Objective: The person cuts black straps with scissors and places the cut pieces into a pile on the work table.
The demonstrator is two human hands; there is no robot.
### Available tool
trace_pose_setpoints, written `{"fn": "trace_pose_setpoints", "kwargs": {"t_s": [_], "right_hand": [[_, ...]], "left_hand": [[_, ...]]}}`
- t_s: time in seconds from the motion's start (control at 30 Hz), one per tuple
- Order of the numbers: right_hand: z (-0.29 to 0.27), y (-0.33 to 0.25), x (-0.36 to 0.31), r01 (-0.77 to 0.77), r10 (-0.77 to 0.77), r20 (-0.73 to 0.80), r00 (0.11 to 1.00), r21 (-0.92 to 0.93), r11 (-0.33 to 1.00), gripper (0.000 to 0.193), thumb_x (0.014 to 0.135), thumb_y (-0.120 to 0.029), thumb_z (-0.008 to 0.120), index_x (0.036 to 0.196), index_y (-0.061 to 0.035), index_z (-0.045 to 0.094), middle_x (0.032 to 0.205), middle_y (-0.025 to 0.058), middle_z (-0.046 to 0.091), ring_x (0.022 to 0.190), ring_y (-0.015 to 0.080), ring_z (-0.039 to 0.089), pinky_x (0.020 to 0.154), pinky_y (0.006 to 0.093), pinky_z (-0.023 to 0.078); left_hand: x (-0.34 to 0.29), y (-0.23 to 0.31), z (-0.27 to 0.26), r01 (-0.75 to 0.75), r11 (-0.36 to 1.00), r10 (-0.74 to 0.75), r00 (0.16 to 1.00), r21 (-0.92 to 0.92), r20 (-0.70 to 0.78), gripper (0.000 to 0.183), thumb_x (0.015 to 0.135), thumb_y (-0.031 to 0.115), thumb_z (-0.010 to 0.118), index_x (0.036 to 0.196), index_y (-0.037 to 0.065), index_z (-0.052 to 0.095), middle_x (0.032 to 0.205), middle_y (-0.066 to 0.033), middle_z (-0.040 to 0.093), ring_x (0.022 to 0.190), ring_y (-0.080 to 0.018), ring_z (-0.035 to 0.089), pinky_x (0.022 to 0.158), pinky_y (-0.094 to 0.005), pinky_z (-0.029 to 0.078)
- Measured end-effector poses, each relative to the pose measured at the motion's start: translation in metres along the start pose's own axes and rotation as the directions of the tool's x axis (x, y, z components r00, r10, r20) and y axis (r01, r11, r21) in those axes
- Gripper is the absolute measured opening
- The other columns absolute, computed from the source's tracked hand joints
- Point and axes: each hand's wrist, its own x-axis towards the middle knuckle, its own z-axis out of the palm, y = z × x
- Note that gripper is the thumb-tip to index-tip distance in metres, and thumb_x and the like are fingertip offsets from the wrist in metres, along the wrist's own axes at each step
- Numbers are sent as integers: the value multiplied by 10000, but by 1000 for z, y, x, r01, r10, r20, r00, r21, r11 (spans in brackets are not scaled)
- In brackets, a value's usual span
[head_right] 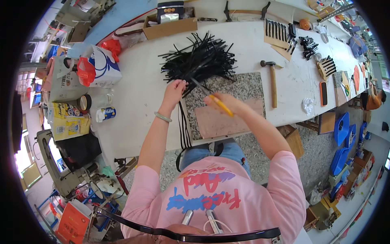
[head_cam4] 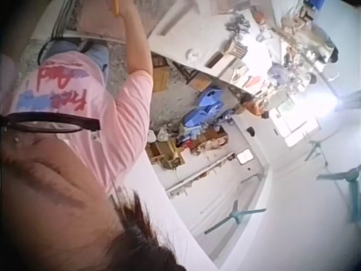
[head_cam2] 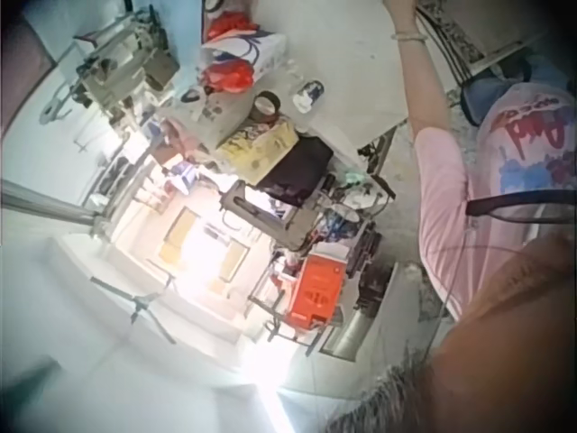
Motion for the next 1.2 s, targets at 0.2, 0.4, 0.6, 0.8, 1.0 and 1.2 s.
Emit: {"fn": "trace_pose_setpoints", "kwargs": {"t_s": [0.2, 0.4, 0.6, 0.8, 1.0, 1.2], "right_hand": [[12, -41, 32, 73, -64, 102, 993, -87, 993, 816, 769, -757, 363, 1096, -36, 559, 755, 89, 576, 593, 171, 590, 589, 297, 492], [16, -51, 35, 42, -41, 29, 999, -46, 998, 738, 790, -711, 405, 1009, -26, 573, 636, 64, 538, 548, 158, 566, 532, 278, 474], [14, -48, 17, 64, -33, -105, 994, 313, 948, 439, 848, -436, 576, 1002, -25, 560, 655, 61, 549, 557, 120, 546, 494, 258, 447], [36, -32, -23, 313, -235, -208, 950, 619, 720, 415, 768, 12, 653, 1143, -43, 482, 833, 59, 571, 729, 137, 591, 628, 256, 497], [51, -10, -66, 244, -132, -221, 966, 620, 746, 422, 742, 39, 596, 1137, -58, 484, 801, 35, 546, 696, 108, 560, 587, 254, 485], [44, 83, -100, 224, 166, -485, 859, 646, 730, 452, 736, 42, 608, 1156, -50, 468, 779, 29, 512, 623, 129, 546, 533, 267, 479]], "left_hand": [[-1, -2, -8, -21, 988, 23, 1000, 155, -11, 274, 884, 230, 509, 850, -25, 605, 671, -105, 576, 609, -181, 528, 596, -302, 416], [-2, 5, -16, 118, 987, -110, 991, -112, 75, 272, 886, 232, 528, 820, -16, 616, 666, -28, 565, 587, -104, 473, 555, -256, 389], [-32, 16, -18, 78, 962, -33, 984, -260, 172, 183, 882, 159, 576, 919, -8, 642, 701, 8, 576, 571, -64, 454, 523, -208, 374], [-95, 40, 8, 142, 924, -30, 952, -354, 305, 545, 858, 71, 596, 1354, 45, 371, 756, -34, 629, 615, -60, 502, 566, -206, 424], [-123, 36, 35, 228, 935, -87, 891, -273, 446, 543, 845, 91, 617, 1305, 39, 333, 754, -72, 642, 595, -77, 554, 523, -204, 430], [-148, -12, 32, 367, 930, -258, 616, 18, 744, 260, 887, 195, 580, 1077, 17, 588, 684, 3, 590, 525, -47, 484, 487, -189, 386]]}}
